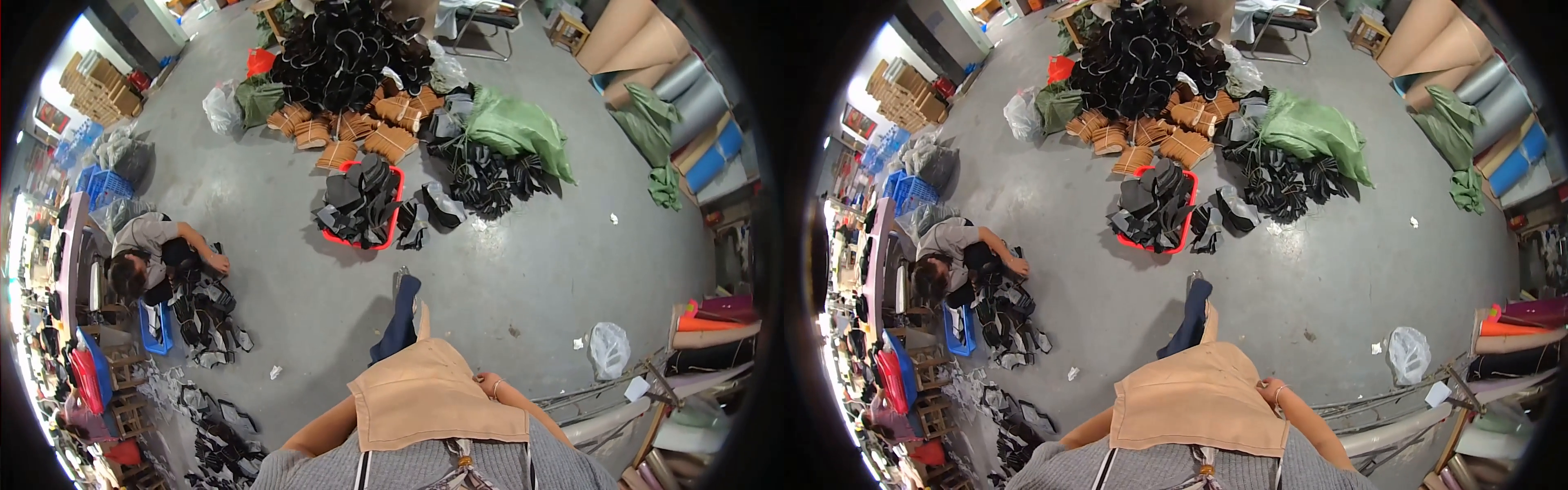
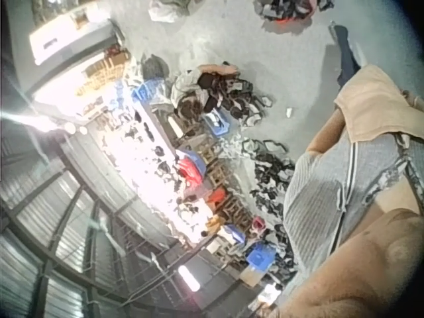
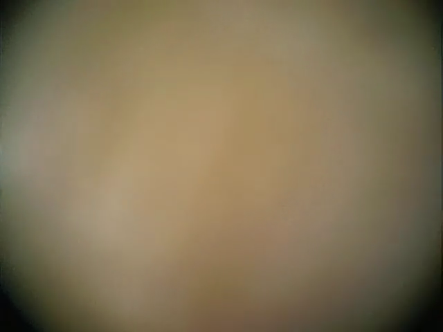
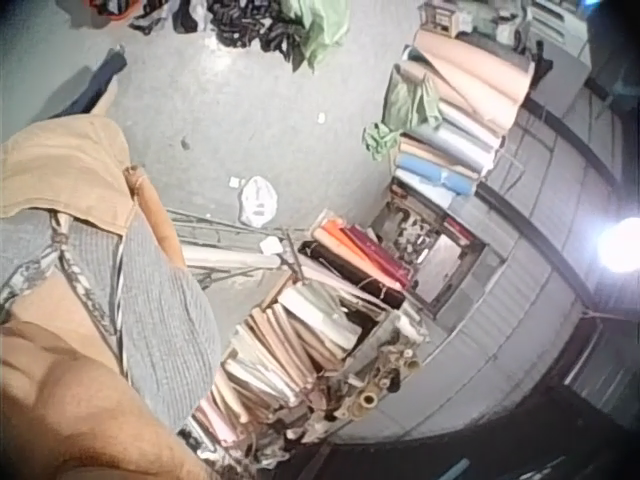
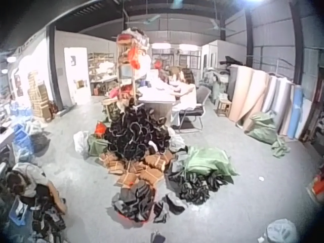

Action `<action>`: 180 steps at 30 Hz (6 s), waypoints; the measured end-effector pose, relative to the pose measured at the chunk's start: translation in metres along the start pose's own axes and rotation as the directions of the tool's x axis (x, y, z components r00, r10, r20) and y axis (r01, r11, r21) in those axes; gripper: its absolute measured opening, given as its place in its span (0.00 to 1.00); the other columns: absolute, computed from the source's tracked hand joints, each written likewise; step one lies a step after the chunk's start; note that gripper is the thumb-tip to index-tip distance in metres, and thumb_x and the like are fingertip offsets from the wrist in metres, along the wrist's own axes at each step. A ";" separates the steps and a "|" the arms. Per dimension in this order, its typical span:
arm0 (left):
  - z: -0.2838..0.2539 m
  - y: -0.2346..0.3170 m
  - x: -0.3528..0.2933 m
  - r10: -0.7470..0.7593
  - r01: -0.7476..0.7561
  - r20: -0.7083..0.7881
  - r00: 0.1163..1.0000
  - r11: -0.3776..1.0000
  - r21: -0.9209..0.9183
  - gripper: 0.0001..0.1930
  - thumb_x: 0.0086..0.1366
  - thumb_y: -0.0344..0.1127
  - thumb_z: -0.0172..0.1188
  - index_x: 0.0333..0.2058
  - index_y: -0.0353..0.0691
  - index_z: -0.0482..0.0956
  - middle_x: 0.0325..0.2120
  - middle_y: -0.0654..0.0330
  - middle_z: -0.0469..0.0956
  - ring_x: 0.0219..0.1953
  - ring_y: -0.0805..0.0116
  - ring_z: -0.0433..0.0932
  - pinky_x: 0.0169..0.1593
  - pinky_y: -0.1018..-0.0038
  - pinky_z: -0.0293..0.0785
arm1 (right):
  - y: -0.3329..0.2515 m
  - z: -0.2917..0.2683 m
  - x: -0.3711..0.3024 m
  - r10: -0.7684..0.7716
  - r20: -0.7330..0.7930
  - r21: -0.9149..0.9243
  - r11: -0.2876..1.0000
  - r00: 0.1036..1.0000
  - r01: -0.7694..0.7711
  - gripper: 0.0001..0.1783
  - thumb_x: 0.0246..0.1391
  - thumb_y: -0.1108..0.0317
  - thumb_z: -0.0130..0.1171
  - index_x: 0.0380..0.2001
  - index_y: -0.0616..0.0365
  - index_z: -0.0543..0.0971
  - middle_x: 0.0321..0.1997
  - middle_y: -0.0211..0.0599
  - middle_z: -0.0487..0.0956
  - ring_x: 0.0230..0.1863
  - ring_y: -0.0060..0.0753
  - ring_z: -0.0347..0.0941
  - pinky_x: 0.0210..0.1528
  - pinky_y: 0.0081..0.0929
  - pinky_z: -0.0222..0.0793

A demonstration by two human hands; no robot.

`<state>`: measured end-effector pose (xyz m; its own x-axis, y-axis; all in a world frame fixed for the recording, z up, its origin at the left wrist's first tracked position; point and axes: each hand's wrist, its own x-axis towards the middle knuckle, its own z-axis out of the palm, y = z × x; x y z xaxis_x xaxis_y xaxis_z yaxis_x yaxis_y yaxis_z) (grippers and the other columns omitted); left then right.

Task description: The person carries cut shoe pieces across the workshop, sits on the floor, and sorts, aligns, and secures bundles of the pieces using rubber bands.

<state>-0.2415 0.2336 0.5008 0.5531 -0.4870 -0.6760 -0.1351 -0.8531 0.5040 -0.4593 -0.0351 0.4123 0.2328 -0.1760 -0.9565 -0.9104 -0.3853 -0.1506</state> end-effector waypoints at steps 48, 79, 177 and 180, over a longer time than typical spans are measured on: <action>-0.092 -0.058 0.693 -0.130 -0.205 -0.961 0.244 0.962 -0.182 0.35 0.42 0.28 0.67 0.52 0.40 0.64 0.49 0.50 0.67 0.47 0.56 0.70 0.49 0.66 0.69 | -0.190 -0.391 0.432 -0.802 0.323 -0.779 0.076 0.502 0.622 0.28 0.43 0.57 0.60 0.50 0.53 0.69 0.49 0.41 0.72 0.50 0.43 0.66 0.50 0.39 0.62; -0.132 -0.266 0.423 -0.768 -0.999 -0.640 -0.034 0.012 0.038 0.21 0.65 0.41 0.43 0.53 0.37 0.66 0.53 0.57 0.67 0.56 0.59 0.64 0.59 0.60 0.59 | -0.416 -0.299 0.562 -0.928 0.117 -0.613 0.212 0.353 0.761 0.23 0.40 0.64 0.62 0.43 0.59 0.74 0.44 0.49 0.75 0.45 0.50 0.71 0.49 0.36 0.67; -0.008 -0.261 0.464 -0.556 -1.000 -0.831 0.015 -0.006 -0.014 0.28 0.58 0.30 0.52 0.58 0.34 0.56 0.57 0.48 0.59 0.59 0.47 0.56 0.61 0.47 0.53 | -0.589 -0.228 0.621 -0.983 -0.002 -0.485 -0.162 -0.186 0.859 0.27 0.30 0.64 0.59 0.42 0.50 0.76 0.44 0.42 0.75 0.50 0.42 0.67 0.55 0.36 0.61; -0.021 -0.252 0.468 -0.564 -1.000 -0.826 0.005 0.012 -0.014 0.27 0.54 0.27 0.55 0.54 0.33 0.62 0.52 0.47 0.66 0.54 0.49 0.66 0.57 0.51 0.62 | -0.560 -0.285 0.634 -0.961 -0.195 -0.738 0.275 0.195 0.616 0.36 0.31 0.59 0.61 0.51 0.46 0.70 0.58 0.36 0.65 0.58 0.45 0.58 0.59 0.42 0.54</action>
<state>0.0682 0.2245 0.0690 0.7579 0.6333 0.1569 -0.5430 0.4789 0.6898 0.2957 -0.1888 -0.0380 0.9872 0.1595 0.0071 0.1459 -0.8831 -0.4459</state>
